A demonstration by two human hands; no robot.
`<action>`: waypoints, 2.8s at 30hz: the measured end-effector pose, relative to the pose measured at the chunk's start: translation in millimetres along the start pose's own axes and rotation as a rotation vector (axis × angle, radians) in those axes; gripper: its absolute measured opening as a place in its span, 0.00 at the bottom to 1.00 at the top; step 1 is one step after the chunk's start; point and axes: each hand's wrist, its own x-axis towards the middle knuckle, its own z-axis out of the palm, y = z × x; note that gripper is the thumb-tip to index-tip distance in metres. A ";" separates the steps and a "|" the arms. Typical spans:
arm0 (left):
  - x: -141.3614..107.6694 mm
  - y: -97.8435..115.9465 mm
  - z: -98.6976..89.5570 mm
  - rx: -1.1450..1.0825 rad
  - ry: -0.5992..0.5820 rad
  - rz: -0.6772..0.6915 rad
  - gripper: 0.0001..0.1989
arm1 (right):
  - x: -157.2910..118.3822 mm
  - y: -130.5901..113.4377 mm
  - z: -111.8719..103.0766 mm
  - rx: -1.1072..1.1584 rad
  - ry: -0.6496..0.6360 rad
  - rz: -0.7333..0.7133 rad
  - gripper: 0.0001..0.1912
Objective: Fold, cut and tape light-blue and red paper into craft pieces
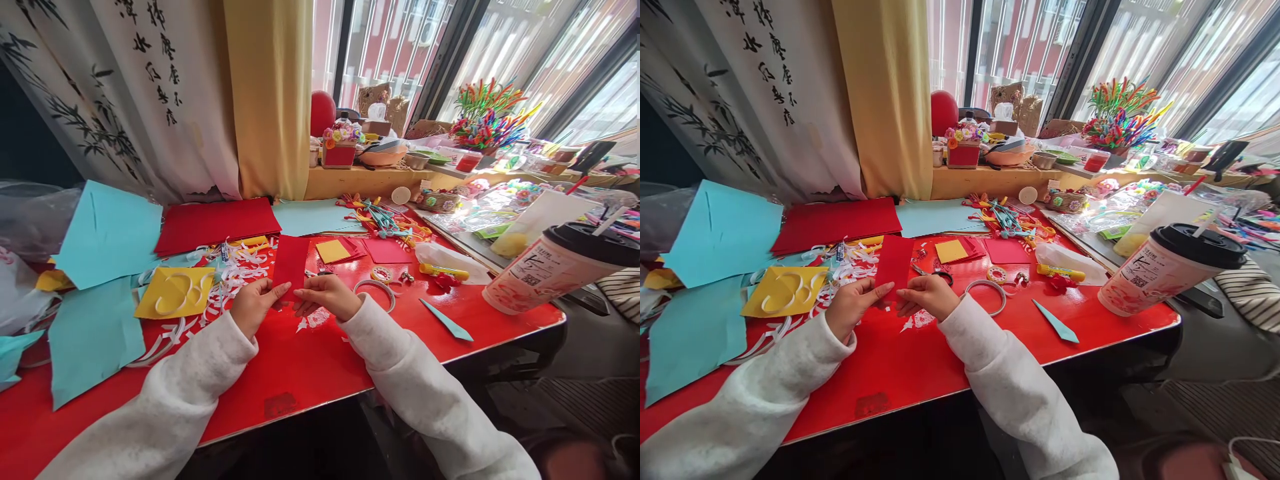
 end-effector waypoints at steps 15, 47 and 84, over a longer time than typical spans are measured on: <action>-1.2 2.2 -2.8 0.013 0.027 0.094 0.14 | -0.1 0.9 -5.2 0.028 -0.006 0.010 0.17; 1.5 1.2 -3.3 -0.190 0.023 0.089 0.11 | 3.0 -2.3 -4.3 0.064 0.237 -0.087 0.11; -5.1 -2.7 7.3 0.055 -0.067 0.156 0.13 | 17.5 1.3 -4.2 -0.587 0.540 -0.510 0.12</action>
